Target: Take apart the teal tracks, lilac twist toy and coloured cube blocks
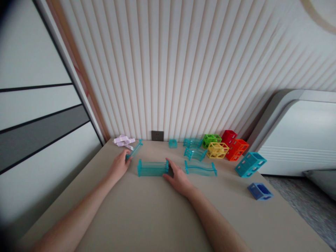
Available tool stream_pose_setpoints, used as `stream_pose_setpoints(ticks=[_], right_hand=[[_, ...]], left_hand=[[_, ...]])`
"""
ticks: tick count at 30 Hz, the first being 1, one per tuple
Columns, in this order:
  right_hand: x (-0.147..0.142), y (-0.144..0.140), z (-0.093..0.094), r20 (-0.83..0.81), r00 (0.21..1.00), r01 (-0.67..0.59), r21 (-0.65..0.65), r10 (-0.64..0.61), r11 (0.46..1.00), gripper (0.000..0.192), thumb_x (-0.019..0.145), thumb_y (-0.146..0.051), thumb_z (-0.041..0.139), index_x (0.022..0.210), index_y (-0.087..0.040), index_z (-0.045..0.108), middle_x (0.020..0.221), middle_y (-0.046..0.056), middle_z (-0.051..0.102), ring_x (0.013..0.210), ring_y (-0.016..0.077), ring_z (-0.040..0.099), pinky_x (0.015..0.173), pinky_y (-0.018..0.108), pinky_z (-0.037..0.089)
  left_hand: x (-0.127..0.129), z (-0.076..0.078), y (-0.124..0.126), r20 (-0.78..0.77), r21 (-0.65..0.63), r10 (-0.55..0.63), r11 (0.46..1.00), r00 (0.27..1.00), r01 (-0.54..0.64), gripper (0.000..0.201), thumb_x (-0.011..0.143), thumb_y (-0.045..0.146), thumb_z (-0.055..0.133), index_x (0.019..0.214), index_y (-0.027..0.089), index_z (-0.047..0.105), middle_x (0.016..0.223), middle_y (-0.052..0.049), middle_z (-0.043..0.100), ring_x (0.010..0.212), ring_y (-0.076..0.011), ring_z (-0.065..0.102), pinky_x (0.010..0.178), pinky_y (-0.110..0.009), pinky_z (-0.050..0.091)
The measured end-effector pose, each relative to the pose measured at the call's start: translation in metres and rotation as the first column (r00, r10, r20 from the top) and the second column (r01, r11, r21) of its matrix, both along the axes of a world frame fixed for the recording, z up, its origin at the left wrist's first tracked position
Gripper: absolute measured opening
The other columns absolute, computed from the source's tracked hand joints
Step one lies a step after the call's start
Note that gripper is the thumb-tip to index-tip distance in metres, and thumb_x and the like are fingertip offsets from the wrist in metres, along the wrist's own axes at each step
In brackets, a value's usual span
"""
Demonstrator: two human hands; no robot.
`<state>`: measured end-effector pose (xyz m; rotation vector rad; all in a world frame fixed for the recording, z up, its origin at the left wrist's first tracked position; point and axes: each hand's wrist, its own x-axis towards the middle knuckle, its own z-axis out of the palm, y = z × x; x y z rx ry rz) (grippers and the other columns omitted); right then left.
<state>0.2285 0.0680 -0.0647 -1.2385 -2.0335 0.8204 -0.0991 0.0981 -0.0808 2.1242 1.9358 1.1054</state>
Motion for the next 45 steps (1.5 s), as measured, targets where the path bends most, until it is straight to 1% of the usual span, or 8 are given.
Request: stream_pose_setpoints(ticks=[6,13,19,22,26,31,37,45], right_hand=[[0.0,0.0,0.0,0.01,1.0,0.002,-0.005,-0.002,1.0,0.072,0.084,-0.029,0.068,0.15,-0.023,0.04,0.142,0.011,0.058,0.132,0.029,0.054,0.112,0.05,0.039],[0.0,0.0,0.0,0.02,1.0,-0.009,-0.001,0.009,1.0,0.072,0.085,-0.029,0.067,0.151,-0.023,0.039,0.144,0.012,0.056,0.133,0.0285,0.052,0.114,0.05,0.037],[0.001,0.003,-0.007,0.023,1.0,-0.001,0.018,0.001,1.0,0.075,0.084,-0.029,0.069,0.152,-0.023,0.038,0.145,0.013,0.055,0.134,0.03,0.052,0.114,0.052,0.037],[0.001,0.003,-0.011,0.017,1.0,-0.002,0.03,0.001,1.0,0.079,0.084,-0.029,0.07,0.153,-0.024,0.034,0.147,0.013,0.053,0.134,0.031,0.051,0.114,0.054,0.037],[0.001,0.002,-0.013,-0.036,0.998,-0.039,0.068,0.042,0.997,0.084,0.085,-0.036,0.071,0.156,-0.025,0.028,0.146,0.015,0.051,0.131,0.0308,0.053,0.112,0.052,0.041],[0.003,-0.001,-0.009,-0.091,0.992,-0.067,0.197,0.086,0.978,0.078,0.093,-0.046,0.062,0.157,-0.026,0.022,0.147,0.016,0.048,0.135,0.0299,0.047,0.111,0.05,0.042],[0.006,-0.006,0.005,-0.12,0.984,-0.083,0.329,0.129,0.941,0.062,0.097,-0.053,0.05,0.151,-0.027,0.036,0.148,0.014,0.045,0.138,0.0307,0.042,0.114,0.047,0.036],[0.006,-0.012,0.014,-0.123,0.971,-0.138,0.409,0.205,0.902,0.056,0.097,-0.058,0.047,0.142,-0.026,0.047,0.135,0.014,0.054,0.126,0.0307,0.053,0.106,0.044,0.043]], left_hand=[[-0.002,0.005,0.0,0.091,0.007,0.043,0.999,0.995,-0.044,0.017,0.085,0.017,0.053,0.097,0.021,0.064,0.096,-0.01,0.075,0.092,-0.0273,0.071,0.087,-0.04,0.054],[0.004,0.027,-0.015,0.3,0.066,0.09,0.991,0.95,-0.115,0.026,0.098,0.034,0.04,0.112,0.019,0.057,0.074,-0.003,0.072,0.059,-0.0202,0.072,0.062,-0.031,0.056],[0.019,0.038,-0.025,0.565,0.183,-0.074,0.982,0.822,-0.037,0.027,0.099,0.041,0.044,0.113,0.019,0.052,0.068,0.0,0.07,0.058,-0.0178,0.073,0.06,-0.029,0.06],[0.021,0.036,-0.026,0.59,0.285,-0.16,0.958,0.792,-0.019,0.024,0.098,0.04,0.05,0.109,0.019,0.053,0.075,-0.001,0.072,0.063,-0.018,0.075,0.064,-0.03,0.062],[0.022,0.035,-0.028,0.502,0.44,-0.273,0.897,0.82,0.029,0.015,0.099,0.031,0.051,0.106,0.02,0.056,0.1,-0.006,0.069,0.07,-0.015,0.074,0.066,-0.03,0.064],[0.025,0.039,-0.036,0.168,0.622,-0.367,0.76,0.915,0.191,0.021,0.095,0.009,0.052,0.109,0.023,0.059,0.107,-0.006,0.066,0.091,-0.016,0.072,0.074,-0.029,0.063],[0.032,0.04,-0.048,-0.155,0.612,-0.408,0.676,0.9,0.412,0.036,0.091,-0.001,0.05,0.116,0.024,0.057,0.112,-0.009,0.067,0.101,-0.0165,0.069,0.085,-0.03,0.061],[0.046,0.039,-0.055,-0.233,0.579,-0.442,0.653,0.866,0.489,0.031,0.09,0.001,0.051,0.112,0.021,0.057,0.108,-0.01,0.066,0.104,-0.0182,0.068,0.086,-0.031,0.06]])
